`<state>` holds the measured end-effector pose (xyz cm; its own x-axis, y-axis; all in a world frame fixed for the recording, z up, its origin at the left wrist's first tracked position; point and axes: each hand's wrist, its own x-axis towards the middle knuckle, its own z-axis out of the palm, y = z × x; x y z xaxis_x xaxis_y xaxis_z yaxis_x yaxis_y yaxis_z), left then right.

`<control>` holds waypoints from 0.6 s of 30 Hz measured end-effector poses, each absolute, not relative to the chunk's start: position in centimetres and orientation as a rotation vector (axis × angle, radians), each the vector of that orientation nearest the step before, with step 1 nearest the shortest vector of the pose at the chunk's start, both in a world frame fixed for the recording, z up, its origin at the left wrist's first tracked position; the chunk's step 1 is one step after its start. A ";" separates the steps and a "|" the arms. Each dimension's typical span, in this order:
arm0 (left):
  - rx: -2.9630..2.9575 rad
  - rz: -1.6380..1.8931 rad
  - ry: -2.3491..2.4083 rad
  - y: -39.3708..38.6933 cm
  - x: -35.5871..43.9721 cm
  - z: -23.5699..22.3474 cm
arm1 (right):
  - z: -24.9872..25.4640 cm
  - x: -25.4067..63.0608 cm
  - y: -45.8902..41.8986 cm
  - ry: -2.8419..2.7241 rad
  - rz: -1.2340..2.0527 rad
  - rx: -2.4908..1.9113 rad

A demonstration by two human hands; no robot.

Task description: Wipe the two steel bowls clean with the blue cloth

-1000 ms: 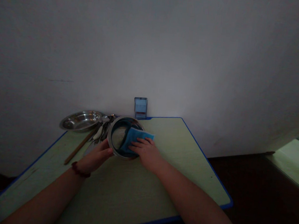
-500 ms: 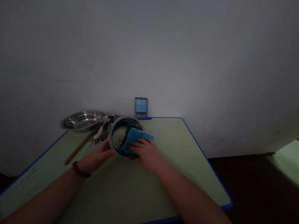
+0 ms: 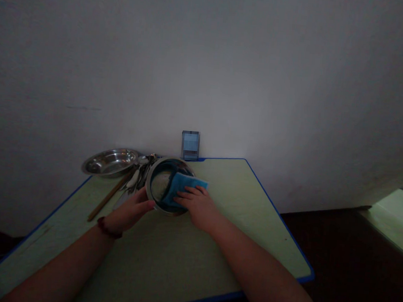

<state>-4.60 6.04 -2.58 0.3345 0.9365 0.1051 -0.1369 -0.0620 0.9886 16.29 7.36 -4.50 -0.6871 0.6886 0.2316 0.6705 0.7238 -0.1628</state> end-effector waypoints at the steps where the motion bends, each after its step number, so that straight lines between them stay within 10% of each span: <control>1: 1.314 1.069 0.820 6.1 -4.7 -2.7 | -4.5 16.3 7.4 -2.659 0.090 -1.071; 18: 1.305 1.026 0.797 6.7 -5.6 -3.9 | -4.5 16.4 7.7 -2.668 0.030 -1.056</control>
<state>-5.57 6.70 -3.90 0.3688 0.9258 0.0833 -0.1484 -0.0299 0.9885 16.45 7.68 -4.54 -0.6973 0.6744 0.2427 0.6688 0.7340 -0.1181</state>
